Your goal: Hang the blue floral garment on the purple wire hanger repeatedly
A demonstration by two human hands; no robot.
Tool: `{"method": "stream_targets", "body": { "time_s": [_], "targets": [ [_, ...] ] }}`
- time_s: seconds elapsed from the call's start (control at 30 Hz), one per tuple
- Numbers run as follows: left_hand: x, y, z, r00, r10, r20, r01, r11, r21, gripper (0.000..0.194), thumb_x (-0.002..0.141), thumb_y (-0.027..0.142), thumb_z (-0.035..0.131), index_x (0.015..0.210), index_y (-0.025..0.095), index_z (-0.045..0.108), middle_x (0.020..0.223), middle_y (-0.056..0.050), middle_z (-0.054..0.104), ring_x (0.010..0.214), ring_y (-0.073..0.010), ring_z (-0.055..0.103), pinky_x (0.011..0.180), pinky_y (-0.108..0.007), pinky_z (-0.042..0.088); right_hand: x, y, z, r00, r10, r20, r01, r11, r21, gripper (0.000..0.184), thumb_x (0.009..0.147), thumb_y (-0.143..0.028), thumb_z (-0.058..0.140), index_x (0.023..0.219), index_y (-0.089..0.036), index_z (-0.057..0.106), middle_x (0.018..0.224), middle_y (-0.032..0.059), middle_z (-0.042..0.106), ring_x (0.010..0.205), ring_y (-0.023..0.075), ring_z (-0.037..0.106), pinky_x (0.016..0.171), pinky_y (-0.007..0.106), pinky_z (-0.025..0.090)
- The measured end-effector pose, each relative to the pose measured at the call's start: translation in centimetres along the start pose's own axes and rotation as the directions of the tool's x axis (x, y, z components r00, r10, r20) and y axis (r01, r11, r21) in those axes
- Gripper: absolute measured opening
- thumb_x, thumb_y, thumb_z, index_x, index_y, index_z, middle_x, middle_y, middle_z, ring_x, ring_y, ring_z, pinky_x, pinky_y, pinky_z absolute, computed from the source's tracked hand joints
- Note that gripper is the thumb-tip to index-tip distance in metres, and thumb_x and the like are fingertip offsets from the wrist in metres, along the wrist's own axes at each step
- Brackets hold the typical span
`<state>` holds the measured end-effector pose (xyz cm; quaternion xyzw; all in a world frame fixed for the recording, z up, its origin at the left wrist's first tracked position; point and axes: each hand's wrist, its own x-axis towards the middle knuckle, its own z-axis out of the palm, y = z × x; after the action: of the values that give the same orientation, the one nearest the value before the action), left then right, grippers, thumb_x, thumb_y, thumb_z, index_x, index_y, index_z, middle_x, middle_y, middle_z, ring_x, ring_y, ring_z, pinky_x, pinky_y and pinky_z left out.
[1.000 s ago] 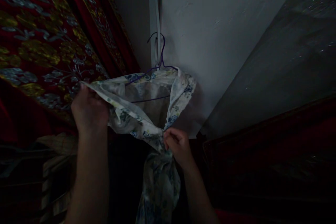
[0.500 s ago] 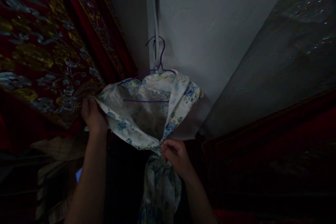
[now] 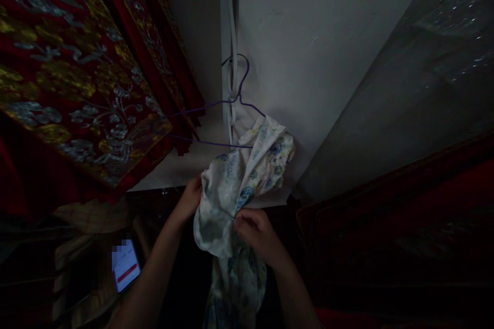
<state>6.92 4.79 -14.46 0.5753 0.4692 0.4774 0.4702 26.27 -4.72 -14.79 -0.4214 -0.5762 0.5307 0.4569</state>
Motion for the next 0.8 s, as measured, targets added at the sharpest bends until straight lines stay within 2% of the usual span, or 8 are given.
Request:
{"method": "stream_targets", "body": {
  "time_s": [0.1,0.2,0.27,0.33,0.43,0.63,0.7,0.8],
  "targets": [
    [-0.7,1.4,0.3,0.996,-0.007,-0.091,-0.006,0.989,-0.148,0.037,0.08,0.054,0.071,0.088,0.019,0.062,0.079,-0.001,0.067,0.077,-0.0193,0.065,0.066,-0.027,0.051,0.3,0.8,-1.3,0.986,0.114,0.121,-0.109,0.993,-0.046,0.035,0.085,-0.04,0.062,0.058,-0.019,0.054,0.05,-0.0048,0.045,0.048,0.0093,0.04,0.048,0.022,0.03],
    [-2.1,3.8,0.6,0.994,0.027,-0.108,-0.06,0.946,-0.317,0.031,0.082,0.05,0.07,0.087,0.022,0.057,0.076,0.002,0.061,0.065,-0.0141,0.058,0.058,-0.024,0.045,1.3,1.7,-1.8,0.991,0.124,-0.048,-0.121,0.991,0.057,0.043,0.086,-0.058,0.062,0.068,-0.019,0.061,0.059,-0.0013,0.057,0.055,0.0127,0.052,0.053,0.024,0.04],
    [-3.8,5.5,1.3,0.997,0.066,0.033,-0.052,0.946,-0.321,0.028,0.088,0.05,0.065,0.088,0.023,0.057,0.071,0.003,0.057,0.058,-0.0131,0.053,0.053,-0.024,0.042,1.8,2.0,-1.7,0.976,0.075,-0.206,-0.046,0.989,0.144,0.048,0.084,-0.068,0.062,0.077,-0.02,0.065,0.072,0.0024,0.065,0.071,0.0168,0.062,0.064,0.026,0.048],
    [-5.5,6.7,2.4,0.956,0.105,0.275,-0.055,0.981,-0.184,0.026,0.094,0.049,0.058,0.092,0.023,0.06,0.069,0.002,0.058,0.056,-0.0134,0.052,0.052,-0.024,0.043,2.0,1.9,-1.4,0.974,0.079,-0.213,-0.027,0.971,0.237,0.057,0.084,-0.076,0.055,0.08,-0.021,0.068,0.078,0.0052,0.068,0.084,0.0212,0.066,0.071,0.03,0.052],
    [-7.0,7.6,3.6,0.816,0.138,0.562,-0.259,0.955,0.141,0.025,0.097,0.041,0.057,0.114,0.024,0.067,0.092,-0.003,0.07,0.078,-0.0182,0.065,0.073,-0.029,0.051,1.8,0.8,-0.9,0.984,0.151,-0.094,-0.104,0.918,0.382,0.076,0.082,-0.089,0.035,0.077,-0.021,0.068,0.074,0.0089,0.068,0.083,0.0257,0.068,0.069,0.035,0.055],
    [-4.1,6.9,2.5,0.904,0.338,0.263,-0.396,0.892,0.217,0.044,0.103,0.047,0.045,0.14,0.024,0.056,0.136,-0.011,0.063,0.125,-0.0258,0.057,0.108,-0.04,0.042,1.5,-3.6,-1.6,0.975,0.188,0.119,-0.219,0.908,0.357,0.052,0.069,-0.069,0.076,0.085,-0.02,0.069,0.075,0.0042,0.068,0.07,0.0193,0.065,0.064,0.03,0.054],
    [-3.4,6.1,2.2,0.881,0.279,0.383,-0.35,0.928,0.128,0.053,0.104,0.056,0.031,0.132,0.022,0.062,0.135,-0.011,0.063,0.127,-0.0265,0.056,0.113,-0.041,0.039,1.7,-5.4,-2.2,0.956,0.149,0.251,-0.205,0.955,0.214,0.04,0.068,-0.055,0.083,0.078,-0.02,0.066,0.07,0.0,0.063,0.061,0.0139,0.058,0.056,0.025,0.049],
    [-3.6,4.4,2.3,0.808,0.073,0.585,-0.201,0.967,0.157,0.077,0.098,0.073,0.017,0.104,0.02,0.073,0.105,-0.009,0.073,0.099,-0.0247,0.065,0.094,-0.037,0.051,2.3,-7.6,-3.3,0.87,0.088,0.486,-0.111,0.994,0.018,0.029,0.073,-0.039,0.08,0.065,-0.02,0.06,0.06,-0.0042,0.054,0.052,0.0092,0.046,0.048,0.022,0.039]
  ]
}}
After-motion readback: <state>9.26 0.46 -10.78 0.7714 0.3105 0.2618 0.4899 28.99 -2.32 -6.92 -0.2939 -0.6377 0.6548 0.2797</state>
